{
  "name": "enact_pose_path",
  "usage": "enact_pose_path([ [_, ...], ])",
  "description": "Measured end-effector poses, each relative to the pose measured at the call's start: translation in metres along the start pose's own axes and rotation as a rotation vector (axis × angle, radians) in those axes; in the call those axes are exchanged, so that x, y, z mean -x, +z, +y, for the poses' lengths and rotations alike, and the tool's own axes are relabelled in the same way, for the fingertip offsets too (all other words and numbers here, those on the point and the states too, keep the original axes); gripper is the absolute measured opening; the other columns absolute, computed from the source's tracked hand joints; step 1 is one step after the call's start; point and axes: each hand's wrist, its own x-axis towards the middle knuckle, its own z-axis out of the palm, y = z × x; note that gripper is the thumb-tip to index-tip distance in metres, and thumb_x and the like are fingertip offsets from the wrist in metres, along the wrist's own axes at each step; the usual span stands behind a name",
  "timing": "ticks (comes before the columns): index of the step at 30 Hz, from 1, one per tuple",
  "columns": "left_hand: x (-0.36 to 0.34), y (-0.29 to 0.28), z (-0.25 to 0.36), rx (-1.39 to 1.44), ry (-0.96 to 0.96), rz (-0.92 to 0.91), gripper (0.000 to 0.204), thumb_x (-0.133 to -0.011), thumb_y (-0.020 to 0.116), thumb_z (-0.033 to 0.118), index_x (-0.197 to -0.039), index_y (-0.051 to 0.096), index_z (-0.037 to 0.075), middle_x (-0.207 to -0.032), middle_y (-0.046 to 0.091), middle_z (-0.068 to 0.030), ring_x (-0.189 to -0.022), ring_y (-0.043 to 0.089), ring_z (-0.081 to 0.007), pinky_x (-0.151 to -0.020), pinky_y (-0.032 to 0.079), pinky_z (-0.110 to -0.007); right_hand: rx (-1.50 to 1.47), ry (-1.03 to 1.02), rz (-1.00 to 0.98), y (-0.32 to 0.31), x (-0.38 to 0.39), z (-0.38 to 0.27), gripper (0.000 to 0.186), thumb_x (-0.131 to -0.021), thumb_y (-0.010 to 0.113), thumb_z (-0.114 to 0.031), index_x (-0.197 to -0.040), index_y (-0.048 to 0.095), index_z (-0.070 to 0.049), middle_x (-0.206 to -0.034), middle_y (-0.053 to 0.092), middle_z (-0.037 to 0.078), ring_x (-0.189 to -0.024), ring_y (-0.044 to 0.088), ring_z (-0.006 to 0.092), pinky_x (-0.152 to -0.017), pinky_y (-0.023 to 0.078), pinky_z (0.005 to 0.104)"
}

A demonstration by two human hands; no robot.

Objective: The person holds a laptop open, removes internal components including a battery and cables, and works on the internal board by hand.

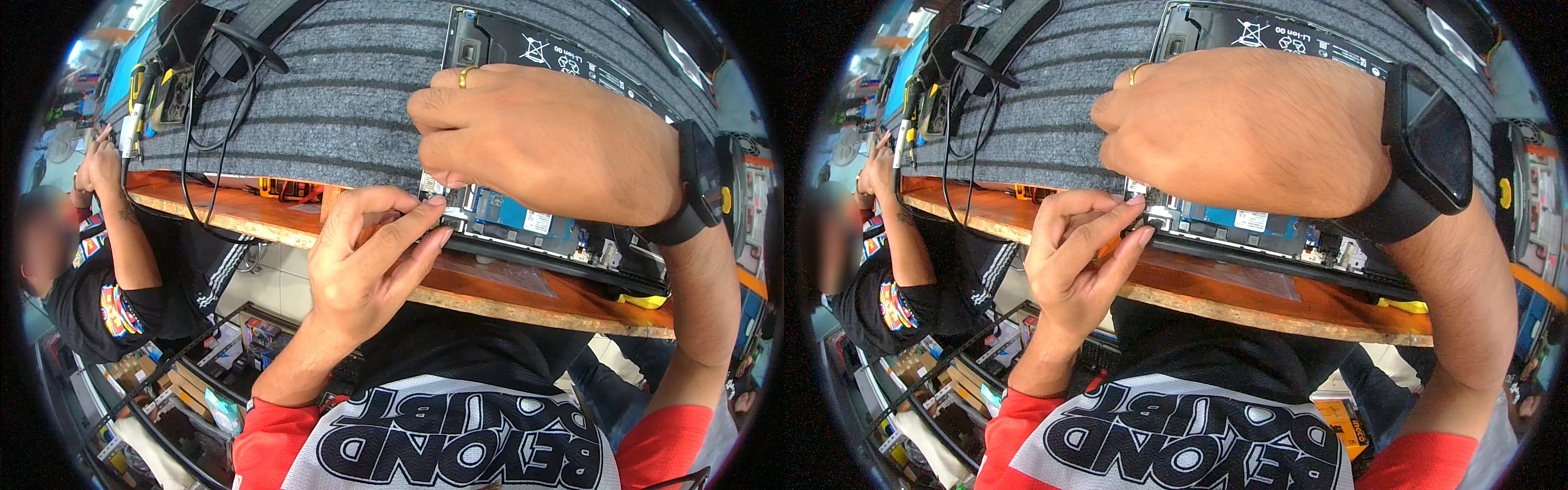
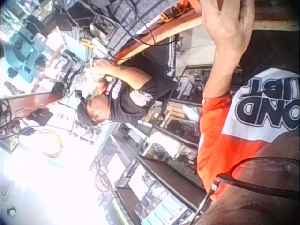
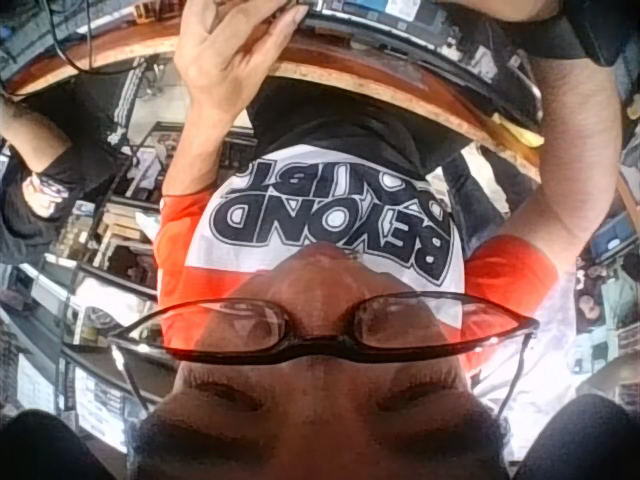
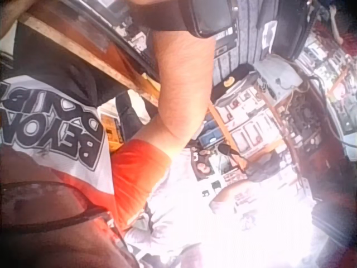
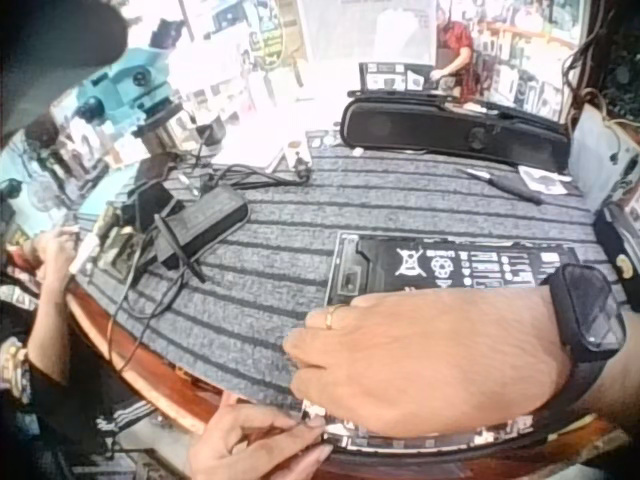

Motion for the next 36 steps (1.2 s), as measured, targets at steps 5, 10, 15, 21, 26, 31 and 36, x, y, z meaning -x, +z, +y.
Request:
enact_pose_path([
  [5,-0.003,0.0,0.001,0.006,0.044,-0.01,0.033,-0.074,0.085,-0.002,-0.106,0.077,0.001,-0.103,0.061,-0.0081,-0.079,0.065,-0.0149,-0.067,0.056,-0.027,0.009,0.025,-0.075,-0.007,0.0,-0.003,0.015,-0.087,0.064,-0.015,-0.088,0.062,0.0,-0.092,0.056,0.01,-0.092,0.058,0.0282,-0.079,0.049,0.0388],
  [10,-0.004,-0.002,0.004,-0.028,0.035,-0.037,0.034,-0.072,0.086,-0.002,-0.105,0.077,0.001,-0.103,0.062,-0.0095,-0.085,0.065,-0.0169,-0.07,0.056,-0.027,0.022,0.025,-0.101,-0.012,-0.001,-0.004,0.016,-0.085,0.065,-0.015,-0.089,0.064,-0.001,-0.093,0.057,0.009,-0.093,0.059,0.0272,-0.079,0.049,0.0385],
  [15,-0.003,-0.002,0.006,-0.033,0.032,-0.038,0.034,-0.072,0.086,-0.002,-0.105,0.077,0.001,-0.102,0.062,-0.0094,-0.084,0.065,-0.0172,-0.069,0.055,-0.027,0.045,0.03,-0.105,-0.01,-0.002,-0.005,0.015,-0.084,0.064,-0.016,-0.089,0.064,-0.001,-0.092,0.057,0.009,-0.093,0.059,0.0268,-0.08,0.049,0.0379],
  [21,-0.007,-0.003,0.004,-0.025,0.058,-0.036,0.033,-0.073,0.085,-0.003,-0.105,0.077,0.0,-0.103,0.061,-0.0089,-0.08,0.065,-0.016,-0.067,0.055,-0.027,0.054,0.027,-0.105,-0.009,-0.001,-0.004,0.015,-0.085,0.061,-0.017,-0.089,0.063,-0.003,-0.092,0.056,0.008,-0.092,0.058,0.0264,-0.08,0.047,0.0372],
  [26,-0.003,-0.002,0.002,0.003,0.002,-0.033,0.036,-0.07,0.086,-0.002,-0.105,0.077,0.001,-0.102,0.063,-0.0097,-0.087,0.064,-0.019,-0.072,0.054,-0.028,0.016,0.008,-0.107,-0.007,-0.001,0.001,0.015,-0.085,0.061,-0.017,-0.09,0.063,-0.004,-0.093,0.056,0.008,-0.092,0.058,0.0265,-0.081,0.047,0.0379],
  [31,-0.007,-0.005,-0.001,-0.051,0.057,-0.046,0.034,-0.072,0.086,0.0,-0.105,0.077,0.002,-0.101,0.062,-0.0084,-0.079,0.066,-0.0161,-0.067,0.054,-0.027,-0.001,0.028,-0.138,-0.01,-0.003,0.002,0.015,-0.089,0.063,-0.019,-0.091,0.064,-0.005,-0.093,0.056,0.008,-0.093,0.058,0.0268,-0.082,0.047,0.0388],
  [36,-0.006,-0.003,-0.007,-0.053,0.085,-0.023,0.035,-0.072,0.086,0.0,-0.105,0.076,0.003,-0.1,0.062,-0.0076,-0.075,0.067,-0.0148,-0.064,0.054,-0.027,-0.028,0.038,-0.155,-0.008,-0.006,0.001,0.016,-0.09,0.065,-0.021,-0.091,0.064,-0.005,-0.093,0.056,0.007,-0.093,0.059,0.0265,-0.083,0.047,0.0389],
])
